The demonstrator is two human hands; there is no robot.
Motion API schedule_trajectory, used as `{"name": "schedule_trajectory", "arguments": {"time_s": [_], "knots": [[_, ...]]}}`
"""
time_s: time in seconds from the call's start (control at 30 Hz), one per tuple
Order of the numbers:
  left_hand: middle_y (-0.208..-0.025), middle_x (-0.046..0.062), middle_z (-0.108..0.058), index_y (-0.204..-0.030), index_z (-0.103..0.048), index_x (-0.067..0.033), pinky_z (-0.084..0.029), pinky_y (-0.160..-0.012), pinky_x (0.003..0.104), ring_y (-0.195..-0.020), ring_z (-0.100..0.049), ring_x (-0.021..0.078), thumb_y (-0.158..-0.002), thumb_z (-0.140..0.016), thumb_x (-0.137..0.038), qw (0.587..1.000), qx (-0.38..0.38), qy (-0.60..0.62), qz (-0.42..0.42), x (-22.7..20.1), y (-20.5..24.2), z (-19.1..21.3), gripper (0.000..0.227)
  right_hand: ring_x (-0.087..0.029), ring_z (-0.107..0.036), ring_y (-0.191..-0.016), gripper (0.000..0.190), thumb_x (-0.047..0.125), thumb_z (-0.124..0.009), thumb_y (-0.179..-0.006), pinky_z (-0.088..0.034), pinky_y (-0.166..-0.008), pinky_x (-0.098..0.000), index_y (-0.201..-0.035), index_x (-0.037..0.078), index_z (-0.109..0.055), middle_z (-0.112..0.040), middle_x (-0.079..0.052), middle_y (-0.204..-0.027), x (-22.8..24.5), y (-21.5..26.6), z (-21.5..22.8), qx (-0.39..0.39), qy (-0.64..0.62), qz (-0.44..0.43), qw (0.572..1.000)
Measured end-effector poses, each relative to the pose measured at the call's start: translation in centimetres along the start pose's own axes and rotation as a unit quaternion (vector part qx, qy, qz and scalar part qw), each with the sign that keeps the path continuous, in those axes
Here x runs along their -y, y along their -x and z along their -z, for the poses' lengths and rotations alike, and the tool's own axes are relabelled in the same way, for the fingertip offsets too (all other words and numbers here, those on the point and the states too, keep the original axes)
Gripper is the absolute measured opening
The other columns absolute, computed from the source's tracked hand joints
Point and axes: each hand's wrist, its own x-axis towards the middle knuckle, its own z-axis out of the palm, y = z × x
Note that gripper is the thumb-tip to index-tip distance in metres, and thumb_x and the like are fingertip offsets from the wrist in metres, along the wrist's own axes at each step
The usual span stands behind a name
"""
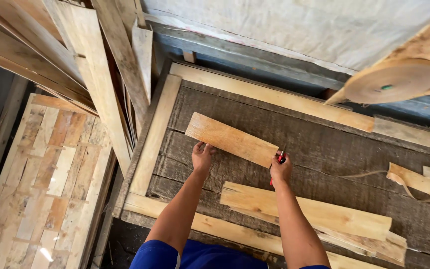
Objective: Cutting and fitting thin wood slats or veneer into a wooden frame using a utility knife.
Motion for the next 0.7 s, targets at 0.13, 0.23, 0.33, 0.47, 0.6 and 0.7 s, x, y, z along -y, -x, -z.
{"name": "schedule_trajectory", "arguments": {"time_s": [0.13, 0.23, 0.33, 0.47, 0.6, 0.7], "knots": [[-0.107, 0.008, -0.076, -0.14, -0.052, 0.0008, -0.051, -0.069, 0.028, -0.083, -0.069, 0.0155, -0.1, -0.065, -0.015, 0.999, 0.025, -0.01, 0.023, -0.9, -3.4, 1.0, 0.045, -0.017, -0.067, -0.089, 0.027, 0.009, -0.076, -0.091, -0.054, -0.083, -0.0352, -0.117, 0.006, -0.07, -0.073, -0.005, -0.1, 1.8, -1.0, -3.3, -0.005, 0.019, 0.003, 1.0], [-0.119, 0.005, -0.075, -0.148, -0.042, -0.0041, -0.057, -0.08, 0.027, -0.092, -0.069, 0.0137, -0.098, -0.063, -0.014, 0.994, 0.079, 0.071, 0.026, -2.6, -5.0, 0.7, 0.055, -0.02, -0.067, -0.09, 0.027, 0.01, -0.076, -0.09, -0.055, -0.084, -0.0371, -0.117, 0.006, -0.071, -0.073, -0.007, -0.101, 4.1, -2.3, -5.3, -0.033, 0.004, -0.015, 0.999], [-0.122, 0.005, -0.069, -0.151, -0.042, -0.0062, -0.051, -0.072, 0.029, -0.097, -0.065, 0.0124, -0.1, -0.064, -0.018, 0.992, 0.081, -0.091, -0.036, -7.7, -4.2, -0.5, 0.056, -0.024, -0.066, -0.092, 0.031, 0.014, -0.068, -0.095, -0.053, -0.08, -0.0441, -0.127, 0.012, -0.068, -0.069, -0.009, -0.108, 8.2, -2.7, -6.1, -0.013, 0.041, -0.094, 0.995], [-0.116, 0.01, -0.07, -0.142, -0.057, -0.0096, -0.051, -0.091, 0.042, -0.105, -0.065, 0.0255, -0.1, -0.063, -0.021, 0.879, 0.039, -0.437, -0.188, -13.8, -4.8, -1.5, 0.044, -0.03, -0.066, -0.098, 0.029, 0.012, -0.071, -0.097, -0.055, -0.084, -0.0469, -0.125, 0.004, -0.066, -0.067, -0.017, -0.113, 8.5, -4.8, -9.2, -0.061, 0.168, 0.136, 0.975], [-0.135, 0.008, -0.064, -0.138, -0.06, -0.0153, -0.037, -0.112, 0.053, -0.131, -0.053, 0.0307, -0.099, -0.061, -0.027, 0.778, 0.0, -0.539, -0.324, -14.8, -8.7, -1.6, 0.041, -0.024, -0.07, -0.094, 0.04, 0.014, -0.067, -0.096, -0.06, -0.078, -0.0389, -0.135, 0.007, -0.06, -0.068, -0.015, -0.114, 11.2, -4.0, -14.1, 0.053, 0.142, 0.245, 0.958], [-0.152, 0.009, -0.052, -0.145, -0.054, -0.0134, -0.027, -0.119, 0.057, -0.147, -0.039, 0.0323, -0.1, -0.058, -0.027, 0.733, 0.003, -0.579, -0.358, -15.1, -11.6, -2.0, 0.047, -0.019, -0.063, -0.064, 0.05, 0.034, -0.068, -0.101, -0.051, -0.05, -0.0328, -0.142, 0.011, -0.051, -0.068, -0.01, -0.085, 18.8, -1.6, -17.8, 0.153, 0.218, 0.143, 0.953]]}}
